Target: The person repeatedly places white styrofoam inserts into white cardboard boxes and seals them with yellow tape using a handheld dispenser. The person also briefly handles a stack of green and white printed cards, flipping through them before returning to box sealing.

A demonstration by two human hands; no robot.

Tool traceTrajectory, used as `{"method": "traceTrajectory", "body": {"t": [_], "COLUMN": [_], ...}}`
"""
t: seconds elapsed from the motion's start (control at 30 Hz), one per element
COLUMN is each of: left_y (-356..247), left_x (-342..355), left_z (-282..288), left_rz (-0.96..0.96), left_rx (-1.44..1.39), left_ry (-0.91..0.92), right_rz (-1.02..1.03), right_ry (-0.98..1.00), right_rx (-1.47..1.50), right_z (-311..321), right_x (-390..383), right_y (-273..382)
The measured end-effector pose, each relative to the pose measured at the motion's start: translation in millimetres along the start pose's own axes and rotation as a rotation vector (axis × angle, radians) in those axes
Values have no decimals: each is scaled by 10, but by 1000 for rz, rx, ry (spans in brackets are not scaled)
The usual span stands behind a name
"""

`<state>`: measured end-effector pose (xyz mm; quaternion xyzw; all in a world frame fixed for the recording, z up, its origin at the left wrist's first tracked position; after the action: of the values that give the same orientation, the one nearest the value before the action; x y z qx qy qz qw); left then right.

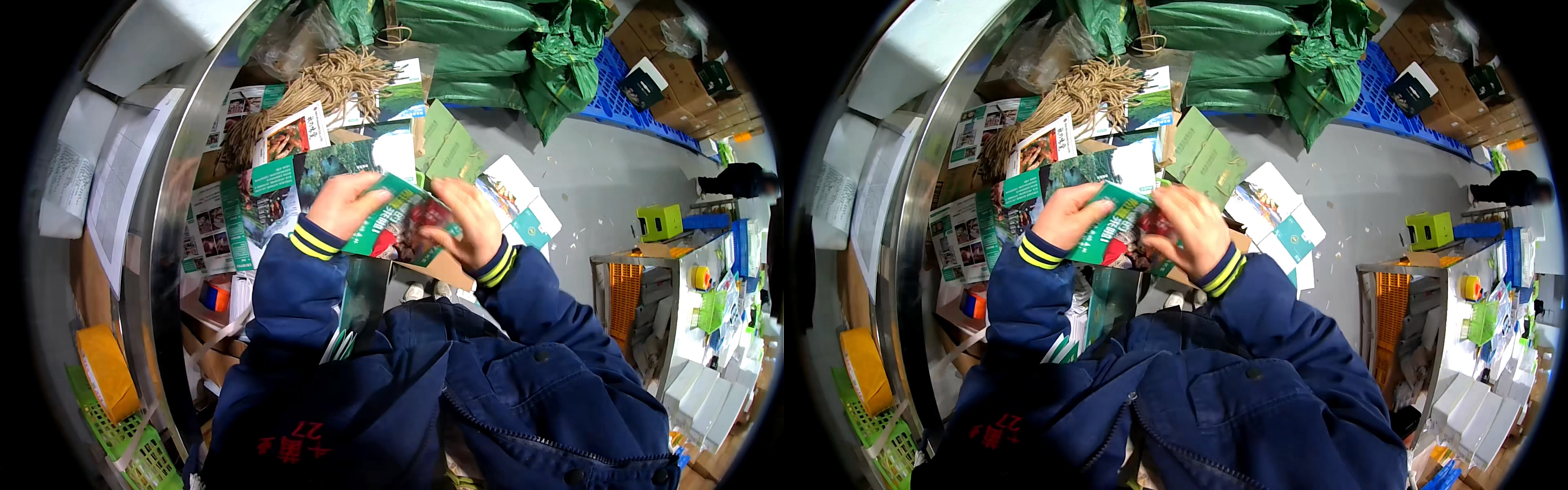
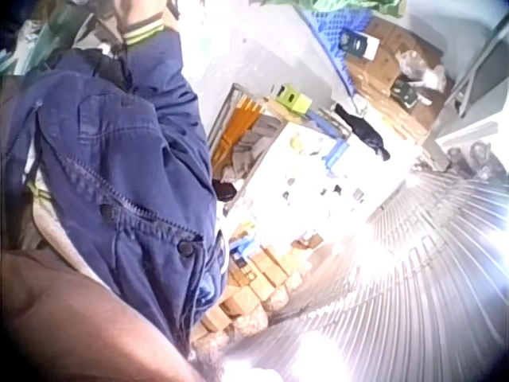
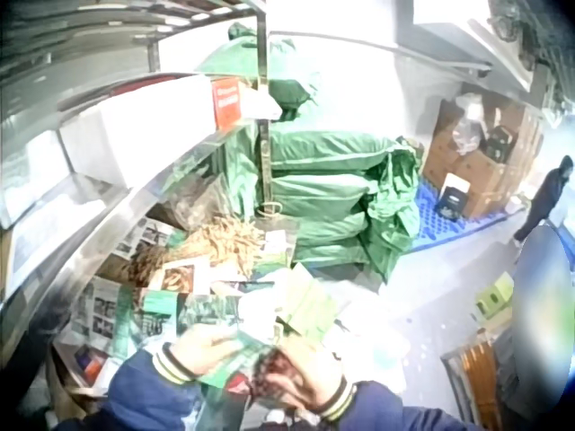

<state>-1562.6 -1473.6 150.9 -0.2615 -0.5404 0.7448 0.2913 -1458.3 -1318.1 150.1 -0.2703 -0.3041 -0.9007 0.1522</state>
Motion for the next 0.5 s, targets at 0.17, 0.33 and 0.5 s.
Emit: {"method": "traceTrajectory", "body": {"t": [0.17,0.33,0.5], "left_y": [-265,-2,187], "left_x": [-110,-122,-25], "left_z": [-7,117,-18], "left_rz": [-89,-103,-139], "left_rx": [-53,-197,-408], "left_ry": [48,-82,-151], "right_rz": [-152,-648,-740], "right_ry": [351,199,-135], "right_rx": [288,729,1418], "right_z": [-115,-5,-110], "right_x": [-25,-511,-959], "right_y": [-280,-524,-820]}}
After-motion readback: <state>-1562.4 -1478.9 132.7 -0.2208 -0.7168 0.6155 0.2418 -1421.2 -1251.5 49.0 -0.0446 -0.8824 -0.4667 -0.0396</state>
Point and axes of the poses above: each hand's wrist, its own x-axis towards the middle knuckle, its own z-axis out of the back of the hand, y = z × x, the point moved 6 cm from there along x, towards the middle knuckle, and after that the axes turned 4 degrees about -x, right-handed, at the moved point
